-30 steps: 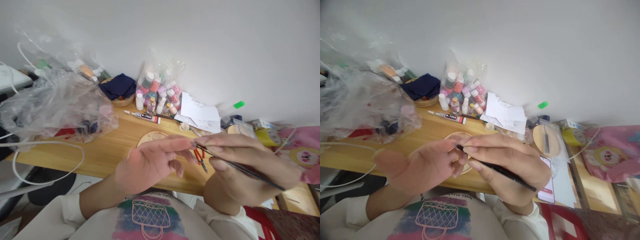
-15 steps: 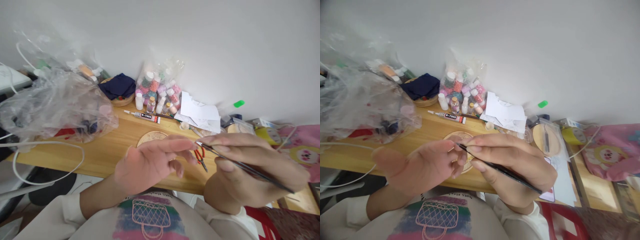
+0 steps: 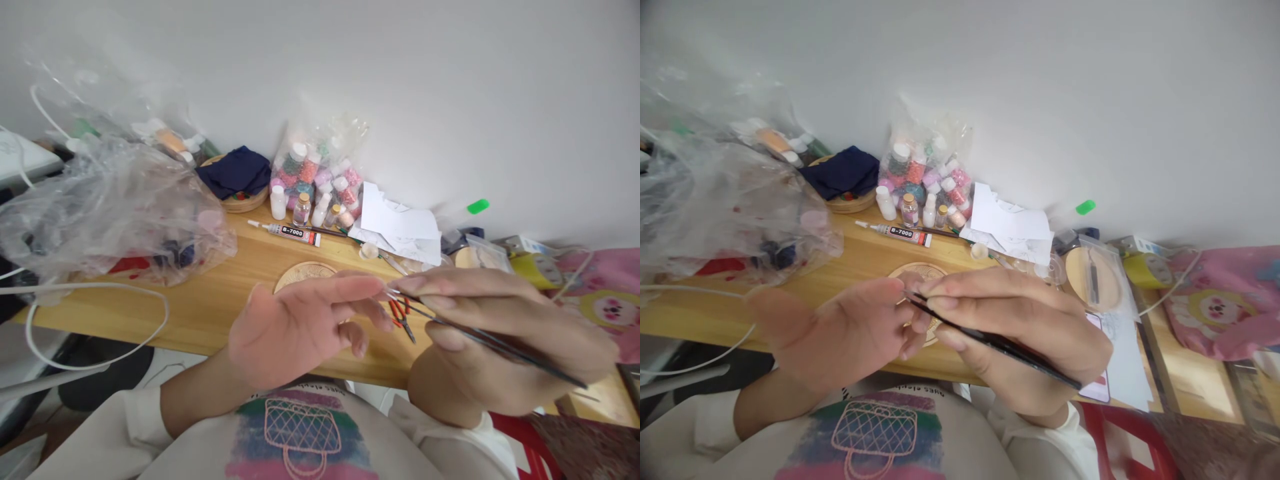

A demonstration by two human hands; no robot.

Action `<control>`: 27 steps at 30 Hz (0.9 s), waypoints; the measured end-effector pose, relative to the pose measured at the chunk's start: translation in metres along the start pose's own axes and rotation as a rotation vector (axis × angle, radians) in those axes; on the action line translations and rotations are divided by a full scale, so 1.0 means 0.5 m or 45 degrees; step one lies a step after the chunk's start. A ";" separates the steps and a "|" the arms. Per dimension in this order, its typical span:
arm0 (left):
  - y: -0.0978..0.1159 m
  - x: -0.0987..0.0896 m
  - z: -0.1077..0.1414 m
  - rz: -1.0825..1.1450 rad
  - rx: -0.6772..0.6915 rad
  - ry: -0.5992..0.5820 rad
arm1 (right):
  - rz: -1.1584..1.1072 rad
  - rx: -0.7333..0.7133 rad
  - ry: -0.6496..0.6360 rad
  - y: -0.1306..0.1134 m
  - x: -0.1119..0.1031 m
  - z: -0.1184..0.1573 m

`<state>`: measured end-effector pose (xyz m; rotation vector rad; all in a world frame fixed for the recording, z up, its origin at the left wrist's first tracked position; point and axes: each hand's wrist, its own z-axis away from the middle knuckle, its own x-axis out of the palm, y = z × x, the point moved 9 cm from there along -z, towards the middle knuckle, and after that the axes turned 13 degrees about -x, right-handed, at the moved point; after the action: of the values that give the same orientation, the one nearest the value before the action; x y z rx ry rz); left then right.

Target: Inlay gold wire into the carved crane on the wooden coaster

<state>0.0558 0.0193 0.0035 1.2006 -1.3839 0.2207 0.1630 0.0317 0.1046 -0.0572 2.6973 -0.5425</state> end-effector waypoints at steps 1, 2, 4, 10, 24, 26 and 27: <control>0.000 0.001 0.000 0.014 -0.001 -0.012 | 0.000 -0.008 -0.003 -0.001 0.000 0.000; -0.001 0.002 0.000 0.024 -0.001 -0.029 | 0.003 -0.015 -0.010 -0.002 0.000 -0.001; -0.001 0.005 0.000 0.034 0.000 -0.060 | 0.009 -0.015 -0.021 -0.001 0.001 -0.002; 0.001 0.003 -0.003 0.063 -0.008 -0.038 | -0.010 -0.011 -0.024 -0.001 0.003 -0.004; -0.005 -0.005 -0.001 -0.002 -0.011 0.013 | 0.012 -0.086 -0.043 -0.007 0.006 -0.008; -0.006 -0.005 -0.001 0.018 -0.016 0.017 | 0.041 -0.062 -0.069 -0.006 0.007 -0.009; -0.005 -0.004 -0.001 0.022 -0.016 0.017 | 0.051 -0.053 -0.080 -0.006 0.008 -0.010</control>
<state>0.0575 0.0194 0.0006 1.1755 -1.3827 0.2313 0.1574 0.0303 0.1085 -0.0314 2.6425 -0.4644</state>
